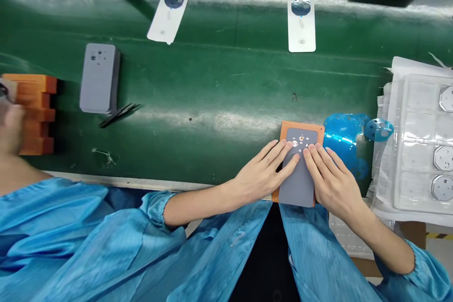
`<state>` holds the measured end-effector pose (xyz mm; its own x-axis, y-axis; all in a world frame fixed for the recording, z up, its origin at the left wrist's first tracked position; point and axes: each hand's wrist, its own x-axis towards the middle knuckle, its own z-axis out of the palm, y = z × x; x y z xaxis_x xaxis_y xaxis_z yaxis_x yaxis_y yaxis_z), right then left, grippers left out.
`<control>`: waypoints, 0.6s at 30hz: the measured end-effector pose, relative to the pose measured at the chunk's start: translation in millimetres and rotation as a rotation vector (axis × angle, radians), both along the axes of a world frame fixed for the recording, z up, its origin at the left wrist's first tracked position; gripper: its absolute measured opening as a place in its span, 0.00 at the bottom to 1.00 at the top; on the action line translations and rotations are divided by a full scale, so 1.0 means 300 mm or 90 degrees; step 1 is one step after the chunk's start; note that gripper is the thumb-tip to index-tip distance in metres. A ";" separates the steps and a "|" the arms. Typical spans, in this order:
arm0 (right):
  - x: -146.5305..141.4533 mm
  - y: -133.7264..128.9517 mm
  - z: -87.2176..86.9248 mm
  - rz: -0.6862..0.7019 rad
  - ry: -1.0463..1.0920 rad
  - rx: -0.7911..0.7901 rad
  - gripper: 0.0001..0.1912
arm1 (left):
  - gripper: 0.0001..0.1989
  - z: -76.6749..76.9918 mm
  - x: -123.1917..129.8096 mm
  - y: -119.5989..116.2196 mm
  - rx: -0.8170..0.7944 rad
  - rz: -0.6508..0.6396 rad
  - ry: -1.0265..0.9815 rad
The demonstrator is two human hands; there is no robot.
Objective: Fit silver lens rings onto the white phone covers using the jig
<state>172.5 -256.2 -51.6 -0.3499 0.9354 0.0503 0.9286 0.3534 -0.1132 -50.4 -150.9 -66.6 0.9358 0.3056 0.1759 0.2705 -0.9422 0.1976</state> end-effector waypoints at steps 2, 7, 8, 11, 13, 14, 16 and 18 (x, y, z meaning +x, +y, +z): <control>-0.004 -0.010 0.000 0.001 0.004 -0.002 0.36 | 0.28 0.007 -0.003 -0.010 -0.016 0.002 -0.011; 0.009 -0.015 -0.015 -0.004 0.059 0.018 0.33 | 0.30 0.029 -0.007 0.037 -0.071 -0.036 0.032; 0.018 -0.017 -0.018 0.008 0.080 0.033 0.32 | 0.32 0.033 -0.011 0.058 -0.099 -0.049 0.035; 0.042 -0.023 -0.017 0.040 0.218 0.101 0.30 | 0.45 0.052 -0.012 0.120 -0.217 -0.052 -0.020; 0.052 -0.020 -0.015 -0.010 0.396 0.151 0.26 | 0.47 0.077 0.011 0.149 -0.307 -0.005 -0.110; 0.056 -0.013 -0.017 -0.055 0.508 0.182 0.24 | 0.45 0.095 0.032 0.157 -0.356 0.024 -0.166; 0.061 0.010 -0.031 -0.147 0.720 0.223 0.24 | 0.36 0.138 0.090 0.159 -0.461 0.055 -0.276; 0.070 0.040 -0.057 -0.204 0.849 0.214 0.24 | 0.25 0.184 0.157 0.147 -0.532 0.045 -0.373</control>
<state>193.5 -244.2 -68.8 0.3586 0.8419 0.4032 0.2369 0.3357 -0.9117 -3.4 -106.7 -11.5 0.7465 0.5914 0.3049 -0.0302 -0.4277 0.9034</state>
